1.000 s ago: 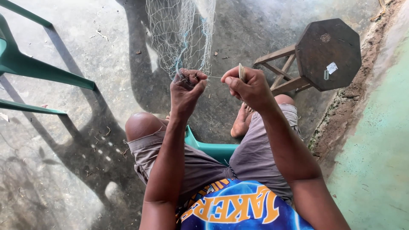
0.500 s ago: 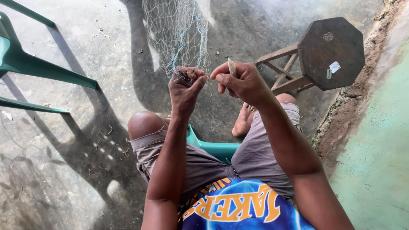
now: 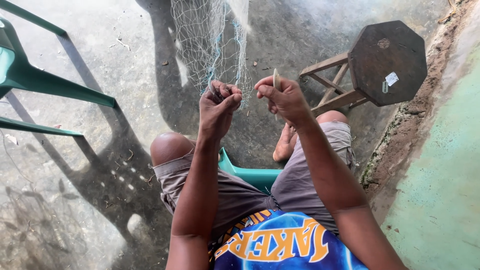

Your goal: Repairing a fishing net by weaving and tying knots using a shuttle tool.

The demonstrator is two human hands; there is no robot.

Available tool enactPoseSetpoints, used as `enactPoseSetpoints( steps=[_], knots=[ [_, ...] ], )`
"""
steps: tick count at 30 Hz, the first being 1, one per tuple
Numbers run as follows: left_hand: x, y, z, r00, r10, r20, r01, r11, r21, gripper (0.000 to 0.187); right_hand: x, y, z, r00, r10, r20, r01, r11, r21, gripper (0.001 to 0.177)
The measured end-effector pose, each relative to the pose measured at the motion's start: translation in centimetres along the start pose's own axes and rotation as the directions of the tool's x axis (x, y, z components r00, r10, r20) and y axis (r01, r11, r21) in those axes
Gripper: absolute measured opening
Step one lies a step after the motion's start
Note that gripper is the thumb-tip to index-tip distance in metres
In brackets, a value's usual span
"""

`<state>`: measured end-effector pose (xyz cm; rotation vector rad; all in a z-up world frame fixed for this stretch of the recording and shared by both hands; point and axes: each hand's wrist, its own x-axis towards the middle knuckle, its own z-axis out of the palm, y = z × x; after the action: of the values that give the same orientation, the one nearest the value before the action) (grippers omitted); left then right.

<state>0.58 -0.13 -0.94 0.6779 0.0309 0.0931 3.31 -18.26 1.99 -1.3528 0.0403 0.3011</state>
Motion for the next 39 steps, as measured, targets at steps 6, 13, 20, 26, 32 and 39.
enactPoseSetpoints(
  steps=[6,13,20,26,32,39],
  knots=[
    [0.2,-0.7,-0.9,0.999,-0.035,-0.006,0.035,0.999,-0.035,0.034,0.3,3.8,0.3,0.989,0.147,-0.001,-0.138,0.928,0.346,0.029],
    [-0.2,0.1,-0.3,0.999,-0.036,0.007,0.036,0.997,-0.064,0.035,-1.0,9.1,-0.3,0.974,0.222,0.042,-0.202,0.771,0.604,0.039],
    [-1.0,0.3,1.0,0.996,-0.079,0.028,0.08,0.996,-0.048,0.035,-1.1,14.6,-1.2,0.964,0.264,0.032,-0.253,0.87,0.423,0.057],
    [-1.0,0.3,0.0,0.992,-0.117,0.047,0.118,0.993,-0.013,0.033,-0.5,14.1,-8.5,0.944,0.148,-0.296,-0.125,0.988,0.095,0.03],
    [-0.1,1.3,-1.3,0.994,-0.105,0.013,0.103,0.99,0.099,0.034,-1.2,11.4,-26.3,0.791,-0.209,-0.576,-0.022,0.93,-0.368,0.016],
    [1.3,2.2,1.3,0.994,-0.111,-0.013,0.112,0.982,0.152,0.035,-4.8,11.2,-37.4,0.638,-0.411,-0.651,-0.505,0.415,-0.757,0.068]
  ],
)
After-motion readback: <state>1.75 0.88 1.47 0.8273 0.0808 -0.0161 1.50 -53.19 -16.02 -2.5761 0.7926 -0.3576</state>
